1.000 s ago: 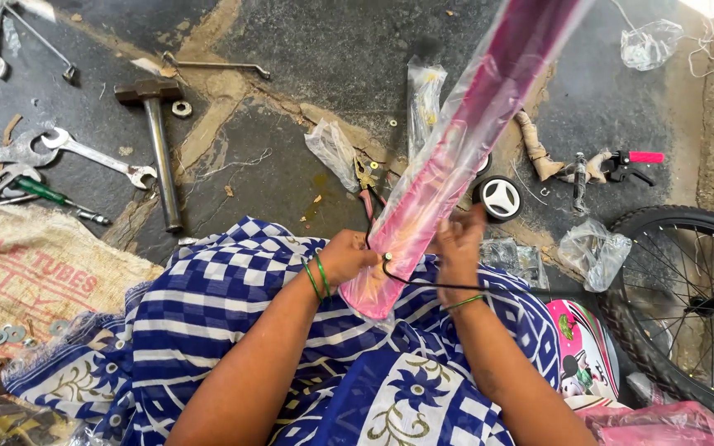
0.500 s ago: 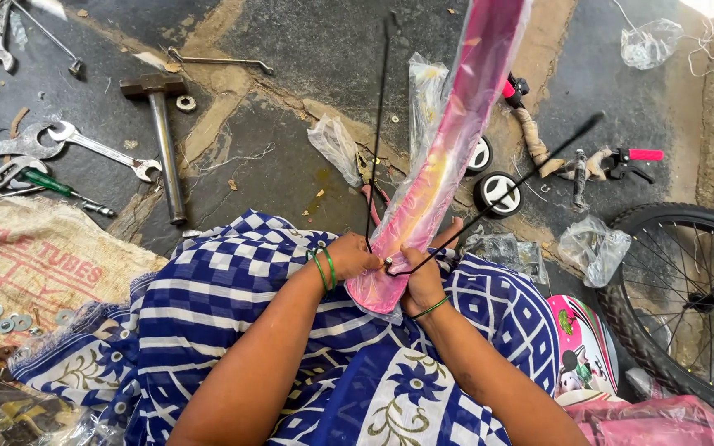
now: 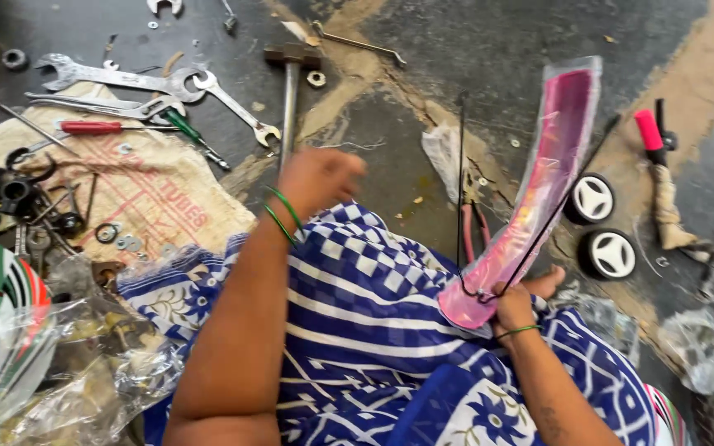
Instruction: The person removes plastic packaging from pink bicycle mudguards using a small screwdriver and pliers.
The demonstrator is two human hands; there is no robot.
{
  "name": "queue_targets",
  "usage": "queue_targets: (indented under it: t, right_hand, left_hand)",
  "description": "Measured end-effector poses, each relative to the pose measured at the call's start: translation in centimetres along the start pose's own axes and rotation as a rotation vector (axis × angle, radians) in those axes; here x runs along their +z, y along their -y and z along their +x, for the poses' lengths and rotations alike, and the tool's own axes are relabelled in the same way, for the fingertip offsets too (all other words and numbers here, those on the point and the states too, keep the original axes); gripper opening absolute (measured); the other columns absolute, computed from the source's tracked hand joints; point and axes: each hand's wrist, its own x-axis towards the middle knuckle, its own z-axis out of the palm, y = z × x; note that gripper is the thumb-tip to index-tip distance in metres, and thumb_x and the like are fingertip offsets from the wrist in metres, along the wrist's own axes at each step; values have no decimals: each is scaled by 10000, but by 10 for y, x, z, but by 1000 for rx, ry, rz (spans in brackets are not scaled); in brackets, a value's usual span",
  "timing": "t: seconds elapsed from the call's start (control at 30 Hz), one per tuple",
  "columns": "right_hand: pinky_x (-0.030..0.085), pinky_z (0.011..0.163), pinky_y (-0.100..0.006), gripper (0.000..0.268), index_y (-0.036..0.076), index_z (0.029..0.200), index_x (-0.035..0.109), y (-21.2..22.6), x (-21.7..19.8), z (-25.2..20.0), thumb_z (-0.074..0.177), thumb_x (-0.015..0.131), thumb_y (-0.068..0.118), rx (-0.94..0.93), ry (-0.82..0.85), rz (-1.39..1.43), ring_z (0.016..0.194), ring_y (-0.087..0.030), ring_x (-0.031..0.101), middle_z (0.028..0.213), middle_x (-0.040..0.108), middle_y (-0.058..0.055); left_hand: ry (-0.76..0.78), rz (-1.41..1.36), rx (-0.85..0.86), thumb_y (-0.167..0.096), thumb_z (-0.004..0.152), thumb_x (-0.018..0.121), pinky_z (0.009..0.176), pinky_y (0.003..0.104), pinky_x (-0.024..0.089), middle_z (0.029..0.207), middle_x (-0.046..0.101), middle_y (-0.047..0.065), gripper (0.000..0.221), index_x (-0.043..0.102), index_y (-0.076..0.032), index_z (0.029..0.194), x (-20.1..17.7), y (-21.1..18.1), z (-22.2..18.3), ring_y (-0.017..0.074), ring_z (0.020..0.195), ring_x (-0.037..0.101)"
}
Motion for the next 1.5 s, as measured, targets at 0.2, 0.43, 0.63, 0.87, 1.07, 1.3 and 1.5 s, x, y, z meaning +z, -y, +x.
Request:
queue_targets:
  t: [0.2, 0.43, 0.63, 0.87, 1.07, 1.3, 1.5]
  right_hand:
    - [437, 631, -311, 144, -43, 975, 652, 5, 13, 24, 882, 619, 62, -13, -61, -294, 700, -152, 543, 826, 611, -38]
    - [433, 654, -290, 230, -44, 1034, 648, 16, 21, 27, 908, 668, 147, -26, -78, -480, 713, -126, 537, 836, 632, -22]
    - [443, 795, -256, 390, 17, 1292, 574, 34, 45, 1, 998, 584, 274, 19, 29, -332, 883, -94, 524, 1026, 604, -2]
    - [459, 927, -336, 551, 116, 1418, 520, 65, 75, -27, 1005, 425, 466, 167, 40, -177, 1081, -187, 589, 1226, 636, -18]
    - [353, 1145, -391, 675, 187, 1560, 236, 59, 61, -26, 1003, 480, 479, -14, -15, -30, 1417, -218, 450, 1554, 433, -32]
    - [119, 1263, -462, 803, 121, 1603, 318, 135, 54, -103, 880, 645, 245, -660, 173, -56, 1564, -255, 260, 1664, 322, -103]
    - [250, 1226, -512, 560, 137, 1341, 603, 180, 48, -135, 784, 665, 132, -958, 212, -1222, 1208, -341, 576, 1175, 657, -112]
  left_hand:
    - [-830, 636, -127, -348, 905, 718, 712, 491, 534, 848, 712, 222, 311, 768, -43, 873, -171, 178, 68, 421, 773, 679]
    - [-843, 635, -626, -496, 833, 797, 776, 488, 559, 954, 737, 217, 431, 789, -72, 909, -187, 205, 95, 386, 888, 706]
    - [-869, 633, -725, -285, 858, 745, 779, 497, 566, 962, 731, 210, 273, 759, -30, 955, -183, 226, 118, 398, 902, 729]
    - [-750, -177, -142, -285, 987, 683, 484, 239, 462, 785, 666, 6, 225, 689, -60, 995, -207, 157, 48, 98, 643, 691]
    - [-134, 134, 107, -219, 995, 672, 545, 257, 504, 756, 689, 49, 180, 700, -57, 1066, -57, -62, -49, 112, 607, 626]
    - [530, 635, 319, -297, 931, 650, 712, 499, 534, 829, 733, 172, 218, 711, -90, 963, 147, -135, -78, 389, 797, 700]
    - [453, 639, 340, -348, 932, 606, 726, 552, 522, 864, 723, 203, 262, 727, -131, 1014, 212, -114, -65, 431, 831, 681]
